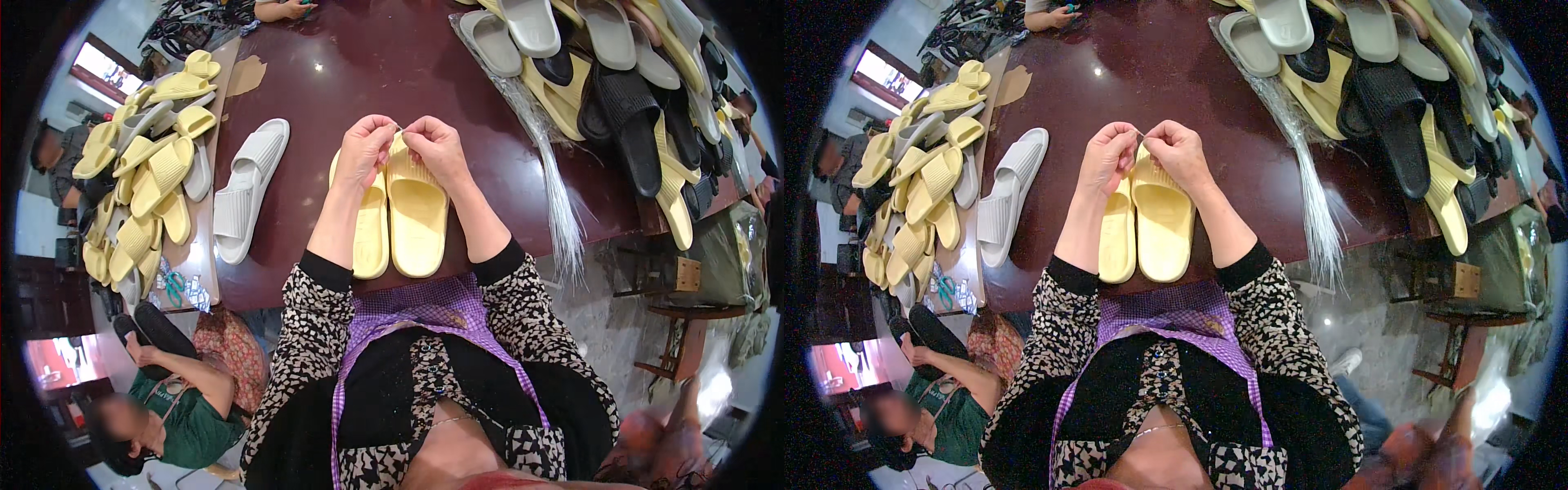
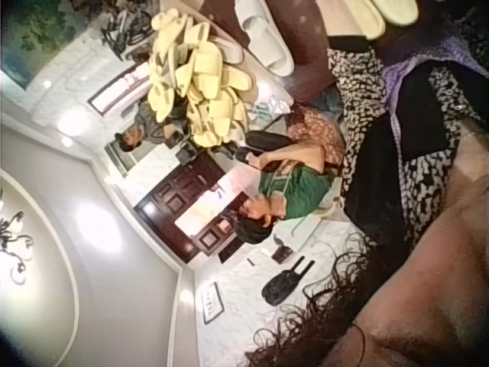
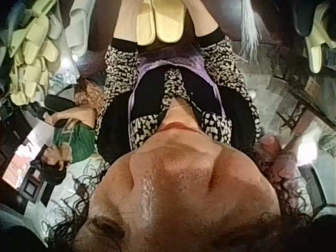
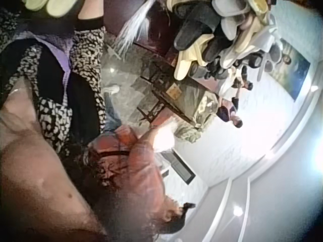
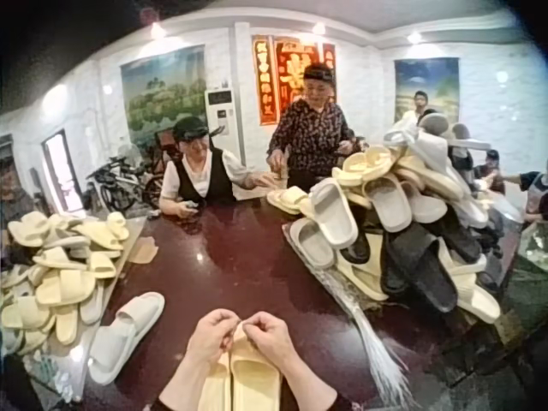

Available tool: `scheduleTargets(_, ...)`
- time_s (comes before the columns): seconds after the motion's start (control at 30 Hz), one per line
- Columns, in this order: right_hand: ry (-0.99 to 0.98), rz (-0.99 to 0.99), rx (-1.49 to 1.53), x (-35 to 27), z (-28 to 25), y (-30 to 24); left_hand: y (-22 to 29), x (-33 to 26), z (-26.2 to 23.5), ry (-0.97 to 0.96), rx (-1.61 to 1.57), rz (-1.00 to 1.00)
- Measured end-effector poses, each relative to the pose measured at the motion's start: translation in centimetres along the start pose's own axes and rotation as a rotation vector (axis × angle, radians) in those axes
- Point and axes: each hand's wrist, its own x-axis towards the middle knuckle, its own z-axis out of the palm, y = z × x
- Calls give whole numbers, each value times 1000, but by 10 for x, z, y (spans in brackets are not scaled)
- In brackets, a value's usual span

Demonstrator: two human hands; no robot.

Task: The person pairs slide sandals together by threading plastic fasteners through each pair and connecting the fasteners by hand.

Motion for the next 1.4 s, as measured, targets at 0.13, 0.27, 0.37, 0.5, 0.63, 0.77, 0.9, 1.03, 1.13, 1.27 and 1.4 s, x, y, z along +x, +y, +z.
scheduleTargets(0.13,5,1,3,0,0,0,-1,-1,1,2,9,29)
scheduleTargets(0.27,16,2,0,0,0,1,-5,0,2,46,45,58)
scheduleTargets(0.37,19,-6,-8,-1,1,2,-7,1,1,58,84,61)
scheduleTargets(0.5,24,-15,-16,-1,0,3,-7,1,0,48,112,52)
scheduleTargets(0.63,20,-40,-23,-1,0,2,-6,1,-1,29,114,40)
scheduleTargets(0.77,19,-31,-25,-2,0,1,-4,0,0,25,85,23)
scheduleTargets(0.9,3,-37,-26,-4,-1,1,-4,-1,1,21,54,6)
scheduleTargets(1.03,7,-41,-29,-6,-3,3,-7,-3,0,-5,81,-7)
scheduleTargets(1.13,-9,-51,-31,-4,-1,1,-6,-3,0,-15,93,-8)
scheduleTargets(1.27,7,-44,-22,-2,4,4,-7,-4,-3,9,67,8)
scheduleTargets(1.4,41,-79,-36,3,11,1,-6,0,-5,47,30,56)
